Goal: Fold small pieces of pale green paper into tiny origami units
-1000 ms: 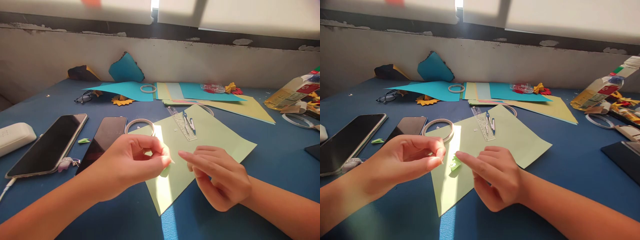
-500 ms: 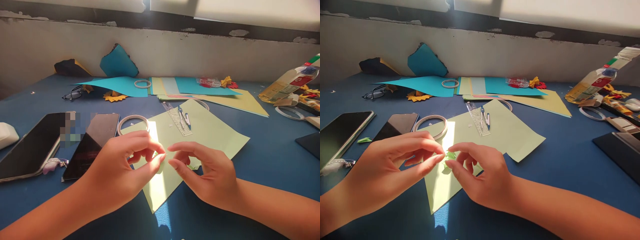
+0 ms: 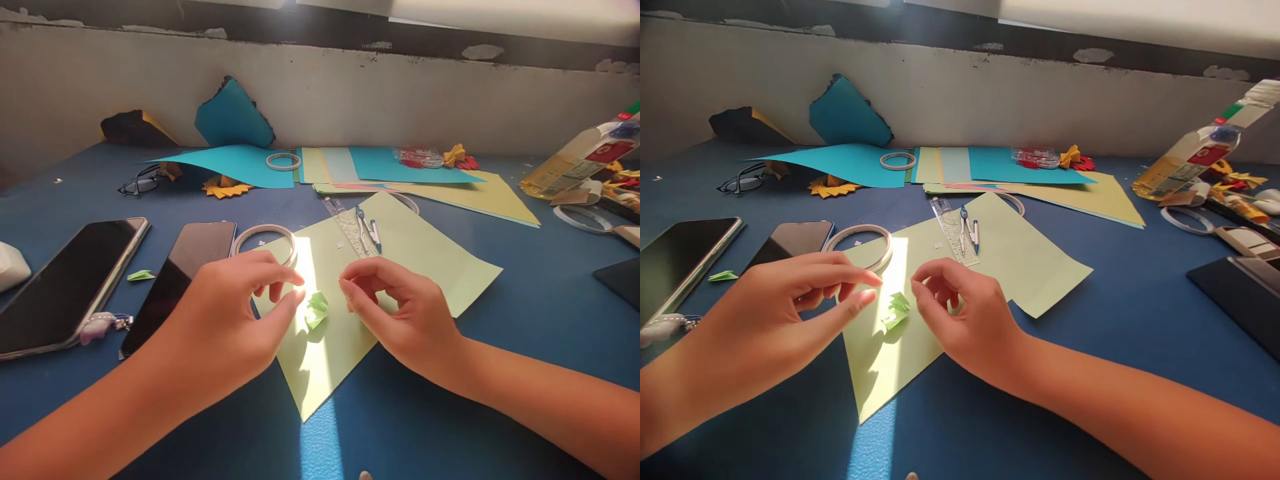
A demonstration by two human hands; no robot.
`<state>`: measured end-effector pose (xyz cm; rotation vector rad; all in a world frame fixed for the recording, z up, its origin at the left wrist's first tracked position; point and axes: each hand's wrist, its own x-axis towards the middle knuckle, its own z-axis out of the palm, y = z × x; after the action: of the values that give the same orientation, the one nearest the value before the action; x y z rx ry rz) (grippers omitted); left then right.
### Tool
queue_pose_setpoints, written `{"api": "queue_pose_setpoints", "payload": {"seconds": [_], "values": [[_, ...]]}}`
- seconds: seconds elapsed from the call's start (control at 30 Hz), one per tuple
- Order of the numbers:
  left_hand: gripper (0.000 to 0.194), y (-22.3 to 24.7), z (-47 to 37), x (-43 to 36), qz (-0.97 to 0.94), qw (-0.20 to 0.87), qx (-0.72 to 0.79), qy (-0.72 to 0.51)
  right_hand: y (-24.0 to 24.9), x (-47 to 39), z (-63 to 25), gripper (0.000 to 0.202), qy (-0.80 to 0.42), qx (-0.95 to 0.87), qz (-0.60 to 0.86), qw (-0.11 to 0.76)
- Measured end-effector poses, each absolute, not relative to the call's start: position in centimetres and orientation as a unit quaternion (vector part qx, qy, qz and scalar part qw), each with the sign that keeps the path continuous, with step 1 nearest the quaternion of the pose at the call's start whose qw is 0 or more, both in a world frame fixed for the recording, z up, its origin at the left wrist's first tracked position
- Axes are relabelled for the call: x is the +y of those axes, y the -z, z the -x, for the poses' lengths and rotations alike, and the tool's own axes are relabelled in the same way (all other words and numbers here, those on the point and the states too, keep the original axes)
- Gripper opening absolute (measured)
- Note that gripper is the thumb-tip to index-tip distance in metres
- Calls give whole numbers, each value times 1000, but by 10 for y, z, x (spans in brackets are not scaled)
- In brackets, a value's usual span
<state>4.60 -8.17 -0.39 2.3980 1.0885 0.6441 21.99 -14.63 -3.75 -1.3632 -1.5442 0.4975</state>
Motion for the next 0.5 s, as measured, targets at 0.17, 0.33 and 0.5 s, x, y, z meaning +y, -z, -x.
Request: {"api": "queue_pose_setpoints", "payload": {"seconds": [0.17,0.33,0.5], "values": [[18,18,-55,-90,-897,114,386,-184,45,-144,-222,41,-245,-656,546,459],[16,21,-64,-93,-899,134,384,-163,52,-144,-221,62,-170,-705,525,445],[14,21,-65,-87,-890,173,376,-190,55,-143,-222,63,-134,-709,529,446]]}}
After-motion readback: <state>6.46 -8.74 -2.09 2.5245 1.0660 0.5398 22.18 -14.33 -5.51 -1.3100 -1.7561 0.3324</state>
